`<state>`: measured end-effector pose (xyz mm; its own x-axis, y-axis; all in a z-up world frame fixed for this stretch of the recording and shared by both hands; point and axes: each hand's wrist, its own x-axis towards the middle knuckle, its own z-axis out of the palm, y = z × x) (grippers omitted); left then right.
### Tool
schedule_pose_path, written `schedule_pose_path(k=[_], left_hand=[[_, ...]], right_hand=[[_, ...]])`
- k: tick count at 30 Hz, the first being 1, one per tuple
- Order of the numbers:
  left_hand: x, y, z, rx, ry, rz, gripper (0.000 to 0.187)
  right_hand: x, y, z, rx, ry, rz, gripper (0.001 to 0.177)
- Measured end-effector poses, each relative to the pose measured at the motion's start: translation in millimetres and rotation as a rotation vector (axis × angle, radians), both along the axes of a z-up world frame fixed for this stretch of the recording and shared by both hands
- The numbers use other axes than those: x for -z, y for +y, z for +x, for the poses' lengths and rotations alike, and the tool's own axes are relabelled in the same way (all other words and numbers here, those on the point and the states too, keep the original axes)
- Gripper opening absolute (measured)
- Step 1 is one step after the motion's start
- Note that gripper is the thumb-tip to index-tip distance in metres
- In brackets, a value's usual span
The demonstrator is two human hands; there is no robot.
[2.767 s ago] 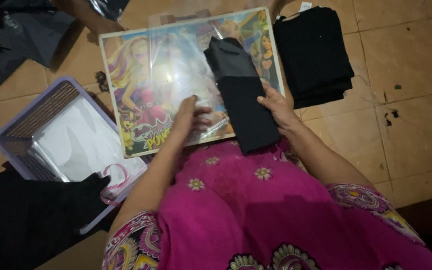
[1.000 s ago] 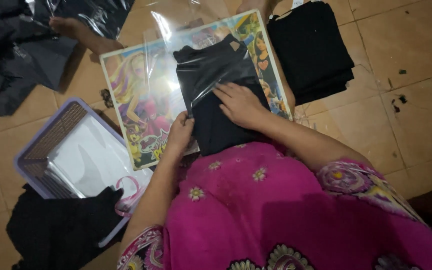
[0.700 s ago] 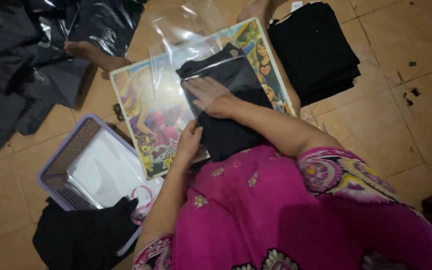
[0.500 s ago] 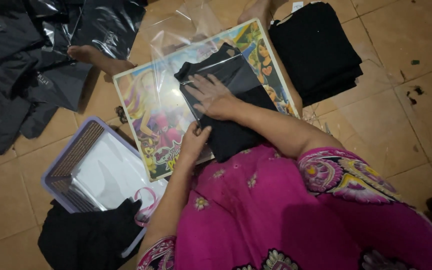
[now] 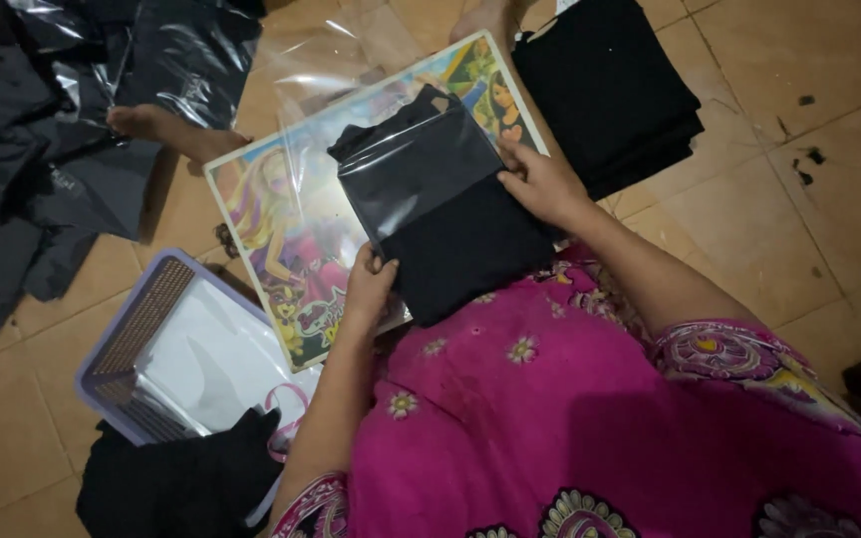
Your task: Folding a black garment using a cardboard template and placing it into a plastic bag for packaging.
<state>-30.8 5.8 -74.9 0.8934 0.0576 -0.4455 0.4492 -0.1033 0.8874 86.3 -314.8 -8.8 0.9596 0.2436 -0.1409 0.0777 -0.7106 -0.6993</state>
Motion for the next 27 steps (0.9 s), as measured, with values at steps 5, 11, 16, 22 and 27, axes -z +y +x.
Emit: schedule_pose_path(k=[5,11,16,22,27], left_hand=[[-17,18,-4,-0.022,-0.036,-0.019,0.053],[-67,18,-42,-0.128,0.089,-0.048,0.051],[9,29,-66,-0.195,0.022,-0.065,0.027],[-12,24,-75,-0.262,0.095,-0.197,0.033],[-4,26,-78,-0.355,0.17,-0.354,0.031]], right_hand=[[27,14,1,0.127,0.271,0.454,0.039],[38,15,-30,0.172,0.577,0.704,0.028],[30,17,-42,0.161,0.57,0.647,0.011],[36,7,-56,0.272,0.675,0.638,0.029],[52,-6,-63,0.395,0.732,0.79,0.028]])
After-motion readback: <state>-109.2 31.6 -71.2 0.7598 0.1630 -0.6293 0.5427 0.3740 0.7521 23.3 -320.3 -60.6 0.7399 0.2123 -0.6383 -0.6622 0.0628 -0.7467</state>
